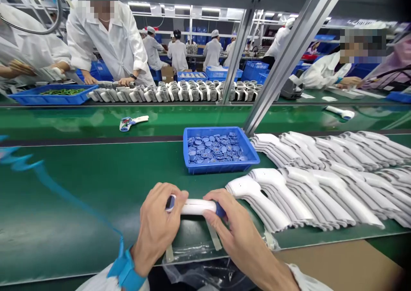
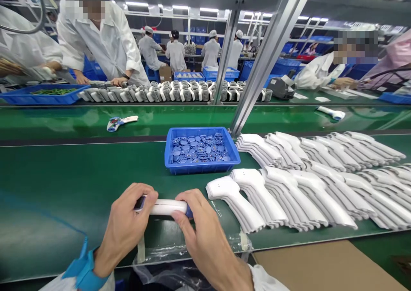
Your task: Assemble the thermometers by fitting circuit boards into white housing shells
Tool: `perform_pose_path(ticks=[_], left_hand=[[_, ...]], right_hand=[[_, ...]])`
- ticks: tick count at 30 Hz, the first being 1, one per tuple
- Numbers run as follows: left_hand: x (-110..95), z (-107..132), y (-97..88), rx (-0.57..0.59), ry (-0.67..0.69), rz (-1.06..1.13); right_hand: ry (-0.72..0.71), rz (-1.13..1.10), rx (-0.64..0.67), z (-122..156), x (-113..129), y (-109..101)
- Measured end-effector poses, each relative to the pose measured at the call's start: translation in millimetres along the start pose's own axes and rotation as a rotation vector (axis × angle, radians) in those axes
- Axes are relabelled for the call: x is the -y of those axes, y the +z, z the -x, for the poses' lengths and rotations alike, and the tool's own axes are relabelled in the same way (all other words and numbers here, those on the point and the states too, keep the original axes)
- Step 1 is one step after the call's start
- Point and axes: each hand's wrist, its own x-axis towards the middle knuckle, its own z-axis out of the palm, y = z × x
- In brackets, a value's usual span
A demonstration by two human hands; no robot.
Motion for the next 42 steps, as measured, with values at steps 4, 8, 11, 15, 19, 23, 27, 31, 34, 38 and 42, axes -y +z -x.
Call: perform_pose_path(ticks=[4, 8, 11, 15, 19, 23, 27, 31, 34, 38, 42], left_hand=[[6, -7, 17.6, -0.182, -0.029, -0.085], [10, -17, 20.1, -0.130, 0.063, -0.131], [11, -12, 5.4, 0.032, 0.017, -0.022], [16, 2, -3.9, -0.062, -0.059, 0.241], [23, -7, 13.5, -0.260, -0.395, 0.360], [24, -29, 28.3, -0.233, -0.399, 0.131], [21, -34, 28.5, -0.216, -0.259, -0.022], [39, -33, 4.2, 0.133, -0.035, -0.078], [73, -52, -36.5, 0.264, -0.324, -0.257], [129, -120, -97.2, 0.112, -0.709, -0.354], [161, -204, -114.9, -0.012, -0.744, -0.241]], right_hand=[[-0.094, 0.190, -0.057, 12, -1, 27], [-0.119, 0.233, -0.210, 19, -5, 49], [0.200, -0.012, -0.084, 13, -4, 42], [0.931, -0.601, 0.239, -5, 3, 25], [0.777, -0.540, 0.393, -7, 12, 35], [0.239, 0.111, 0.200, 3, 14, 60], [0.110, 0.267, 0.137, 5, 6, 69], [0.034, 0.180, -0.024, 5, -8, 55], [-0.016, 0.171, -0.175, 9, -22, 44], [-0.068, 0.130, -0.201, 17, -41, 49], [-0.061, 0.115, -0.256, 21, -54, 63]])
